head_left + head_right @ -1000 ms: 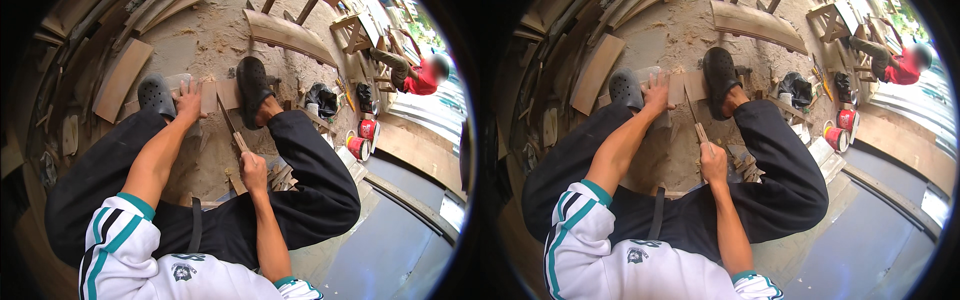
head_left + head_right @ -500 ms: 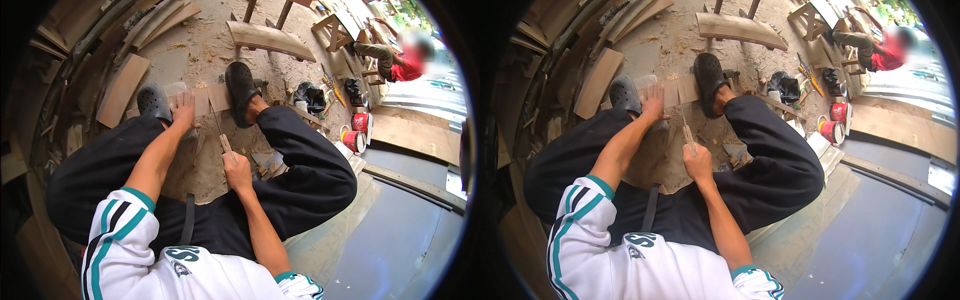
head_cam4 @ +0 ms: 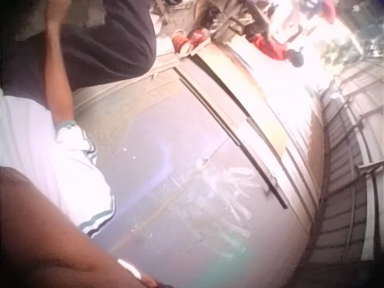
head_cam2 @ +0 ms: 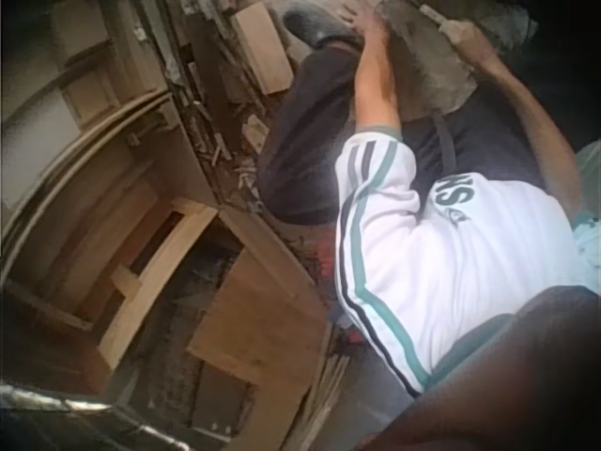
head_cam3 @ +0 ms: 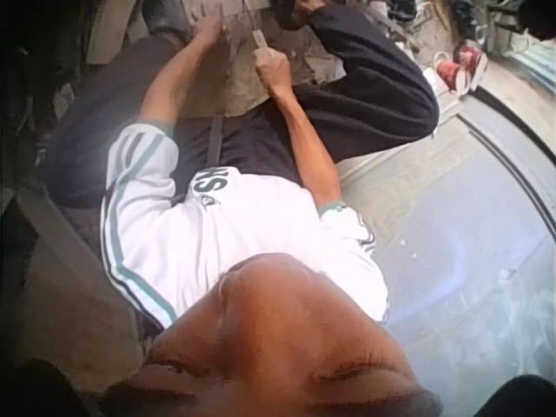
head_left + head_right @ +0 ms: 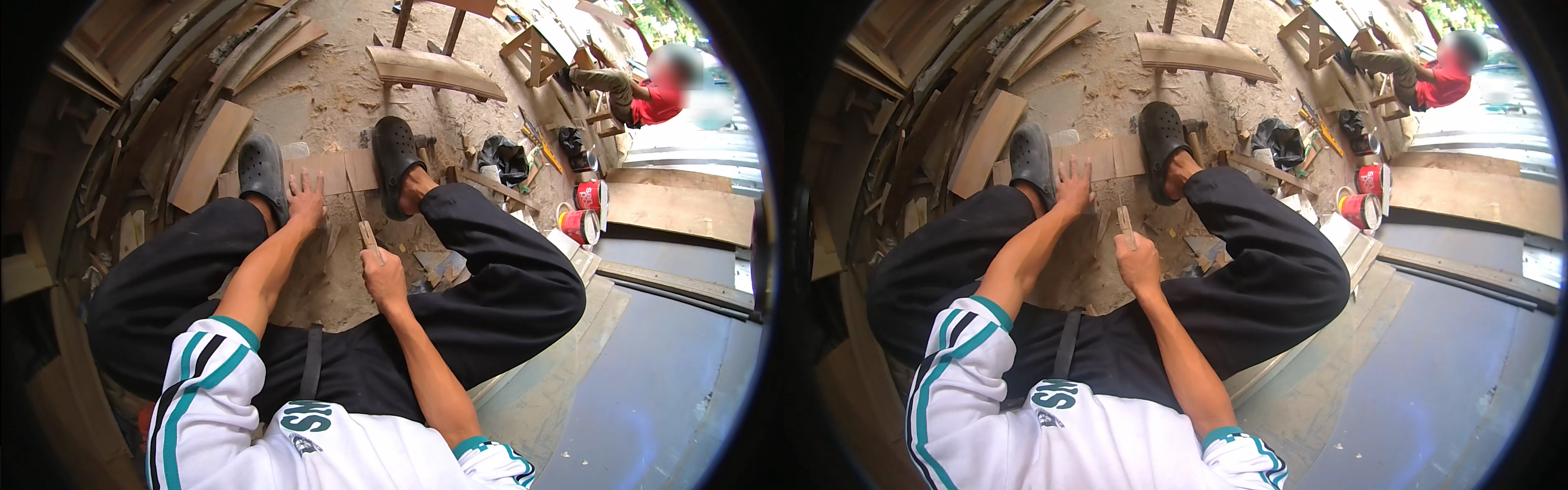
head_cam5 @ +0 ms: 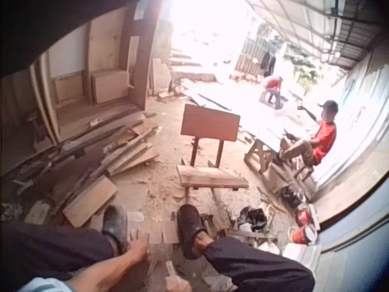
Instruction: The person uses a chisel to carve a small wooden block while sitting on the floor. They then pick up a larger wooden frame and inspect it.
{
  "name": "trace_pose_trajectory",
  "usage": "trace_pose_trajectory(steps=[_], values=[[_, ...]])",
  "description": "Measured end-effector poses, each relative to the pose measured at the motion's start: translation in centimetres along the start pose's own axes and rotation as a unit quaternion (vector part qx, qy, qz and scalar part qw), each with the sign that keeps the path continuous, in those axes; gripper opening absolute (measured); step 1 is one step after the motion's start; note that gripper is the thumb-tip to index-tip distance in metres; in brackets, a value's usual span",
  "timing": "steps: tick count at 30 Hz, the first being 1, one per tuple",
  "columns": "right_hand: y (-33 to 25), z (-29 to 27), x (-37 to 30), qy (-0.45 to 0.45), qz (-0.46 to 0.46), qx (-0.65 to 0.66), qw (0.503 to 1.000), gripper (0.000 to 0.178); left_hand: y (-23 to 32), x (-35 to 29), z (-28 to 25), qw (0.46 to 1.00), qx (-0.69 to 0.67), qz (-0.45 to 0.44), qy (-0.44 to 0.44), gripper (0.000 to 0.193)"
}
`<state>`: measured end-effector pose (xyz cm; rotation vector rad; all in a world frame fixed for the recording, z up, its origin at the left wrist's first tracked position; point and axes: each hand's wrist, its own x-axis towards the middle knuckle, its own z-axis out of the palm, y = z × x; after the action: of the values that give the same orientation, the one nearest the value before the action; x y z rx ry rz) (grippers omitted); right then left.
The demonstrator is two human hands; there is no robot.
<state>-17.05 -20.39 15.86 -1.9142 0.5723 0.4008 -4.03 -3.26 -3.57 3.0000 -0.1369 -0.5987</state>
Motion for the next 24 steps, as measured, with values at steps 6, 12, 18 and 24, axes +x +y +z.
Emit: trace_pose_trajectory(steps=[6, 12, 18, 24], values=[[-2.6, 1.6, -1.7, 0.01, -0.039, 0.015, 0.999, 0.043, -0.1, -0.1, -1.3, 1.0, 0.002, 0.009, -0.004, 0.102], [-4.1, -1.6, -3.3, -0.01, 0.011, -0.022, 1.0, 0.038, 0.9, 0.0, -3.3, 0.999, 0.026, -0.002, -0.031, 0.106], [-3.3, 0.6, 1.9, 0.027, -0.016, -0.029, 0.999, 0.028, 1.8, 0.3, -3.0, 0.999, 0.026, -0.017, -0.042, 0.109], [-2.5, -0.8, -2.4, 0.021, -0.022, -0.033, 0.999, 0.029, 1.0, 0.5, -2.7, 0.999, 0.006, -0.025, -0.036, 0.112]])
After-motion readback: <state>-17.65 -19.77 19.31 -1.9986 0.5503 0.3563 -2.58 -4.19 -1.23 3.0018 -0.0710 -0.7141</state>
